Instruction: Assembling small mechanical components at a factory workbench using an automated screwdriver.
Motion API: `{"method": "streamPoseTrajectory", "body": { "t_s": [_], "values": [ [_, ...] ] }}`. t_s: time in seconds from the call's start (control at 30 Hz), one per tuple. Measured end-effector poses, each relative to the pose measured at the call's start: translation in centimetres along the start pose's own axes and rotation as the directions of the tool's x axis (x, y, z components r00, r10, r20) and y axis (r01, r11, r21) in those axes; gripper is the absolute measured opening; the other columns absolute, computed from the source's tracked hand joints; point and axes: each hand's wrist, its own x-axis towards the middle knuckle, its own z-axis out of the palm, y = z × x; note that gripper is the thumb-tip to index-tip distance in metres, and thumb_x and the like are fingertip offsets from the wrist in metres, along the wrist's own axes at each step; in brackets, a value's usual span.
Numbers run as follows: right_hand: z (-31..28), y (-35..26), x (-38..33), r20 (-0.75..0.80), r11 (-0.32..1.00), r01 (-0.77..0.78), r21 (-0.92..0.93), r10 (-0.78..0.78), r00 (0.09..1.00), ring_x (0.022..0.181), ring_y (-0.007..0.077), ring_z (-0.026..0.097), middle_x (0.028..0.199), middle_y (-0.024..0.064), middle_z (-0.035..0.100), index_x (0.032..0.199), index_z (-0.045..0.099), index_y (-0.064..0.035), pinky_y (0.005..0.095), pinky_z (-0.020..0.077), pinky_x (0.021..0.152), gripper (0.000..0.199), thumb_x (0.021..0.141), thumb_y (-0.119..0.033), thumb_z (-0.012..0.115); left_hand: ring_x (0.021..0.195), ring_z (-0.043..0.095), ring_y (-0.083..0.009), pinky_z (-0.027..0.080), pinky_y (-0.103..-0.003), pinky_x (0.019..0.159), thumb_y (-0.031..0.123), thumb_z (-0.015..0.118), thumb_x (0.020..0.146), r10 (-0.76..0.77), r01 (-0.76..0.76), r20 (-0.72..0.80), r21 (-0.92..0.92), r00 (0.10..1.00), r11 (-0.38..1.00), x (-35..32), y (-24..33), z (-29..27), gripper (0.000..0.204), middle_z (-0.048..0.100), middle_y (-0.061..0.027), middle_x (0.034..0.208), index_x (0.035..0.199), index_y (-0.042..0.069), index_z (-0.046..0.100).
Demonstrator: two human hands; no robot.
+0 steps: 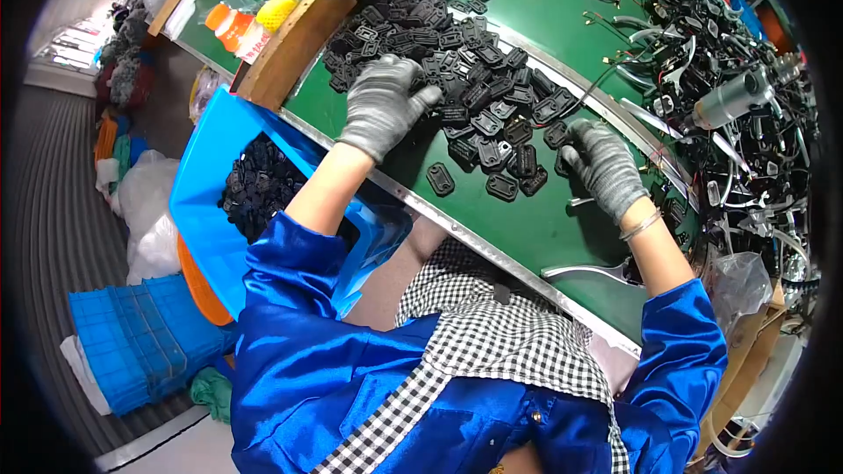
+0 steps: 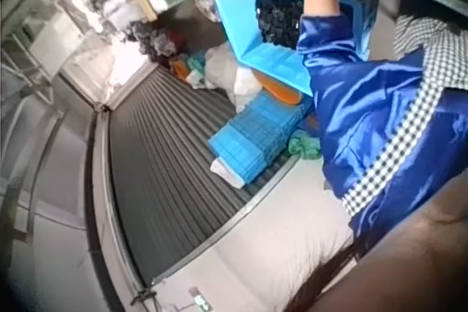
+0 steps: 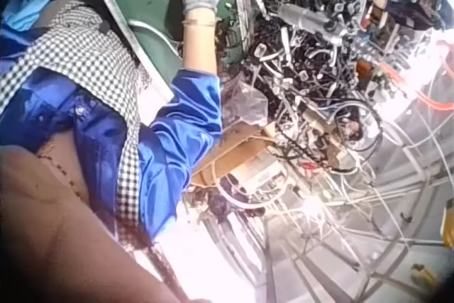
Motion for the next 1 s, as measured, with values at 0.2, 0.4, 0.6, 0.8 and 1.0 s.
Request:
{"method": "streamPoseTrajectory", "body": {
  "t_s": [0.2, 0.4, 0.6, 0.8, 1.0],
  "values": [
    [1.0, -0.3, -0.9, -0.069, 0.999, -0.03, 0.043, 0.033, 0.997, 0.09, 0.034, 0.061, 0.093, 0.0171, 0.06, 0.102, 0.062, -0.0069, 0.0416, 0.0493, 0.083, 0.023, 0.08, -0.011, 0.07, 0.093, 0.062, -0.0342, 0.049, -0.042, 0.082, 0.022, 0.074, 0.079, -0.092, 0.06, 0.271, 0.124, 0.958, 0.99, 1.5, 1.4, 2.0, 0.027, 0.065, -0.0131, 0.102, 0.099, 0.008, 0.062],
    [0.4, 2.6, -0.1, 0.02, 0.98, -0.013, 0.198, 0.009, 1.0, 0.091, 0.0328, 0.06, 0.094, 0.0149, 0.059, 0.106, 0.06, -0.007, 0.0395, 0.0494, 0.083, 0.029, 0.08, -0.011, 0.072, 0.089, 0.066, -0.0253, 0.054, -0.038, 0.082, 0.013, 0.068, 0.085, -0.094, 0.112, 0.082, -0.256, 0.992, 0.96, 1.0, 1.0, 2.3, 0.022, 0.066, -0.0129, 0.096, 0.104, 0.004, 0.062],
    [-0.2, 3.7, -0.6, -0.035, 0.955, 0.283, 0.091, -0.281, 0.959, 0.088, 0.0318, 0.061, 0.09, 0.0122, 0.06, 0.109, 0.059, -0.0046, 0.0385, 0.0499, 0.081, 0.031, 0.082, -0.011, 0.071, 0.089, 0.064, -0.0124, 0.055, -0.03, 0.08, 0.0, 0.06, 0.09, -0.227, 0.357, 0.299, -0.888, 0.927, 0.289, -0.5, 8.9, -0.3, 0.019, 0.067, -0.009, 0.098, 0.11, -0.002, 0.061],
    [-4.0, 2.2, -2.2, 0.209, 0.82, -0.182, 0.542, 0.078, 0.975, 0.086, 0.0177, 0.064, 0.097, 0.0066, 0.061, 0.116, 0.058, -0.0026, 0.0311, 0.0547, 0.072, 0.033, 0.086, -0.012, 0.069, 0.093, 0.065, -0.0162, 0.054, -0.031, 0.08, -0.001, 0.064, 0.085, 0.043, 0.092, 0.115, -0.928, 0.992, 0.362, -1.3, 16.3, 3.1, 0.016, 0.068, -0.0097, 0.099, 0.101, 0.001, 0.066],
    [-6.7, 1.2, -9.4, 0.159, 0.2, -0.205, 0.958, 0.223, 0.962, 0.088, 0.0167, 0.067, 0.1, 0.0086, 0.064, 0.114, 0.058, 0.0009, 0.0276, 0.0578, 0.069, 0.026, 0.092, -0.012, 0.064, 0.096, 0.066, -0.0207, 0.053, -0.032, 0.081, -0.002, 0.067, 0.082, 0.386, -0.358, -0.192, -0.833, 0.902, 0.423, -0.9, 21.3, 3.7, 0.013, 0.068, -0.0106, 0.102, 0.093, 0.003, 0.068]
  ]
}}
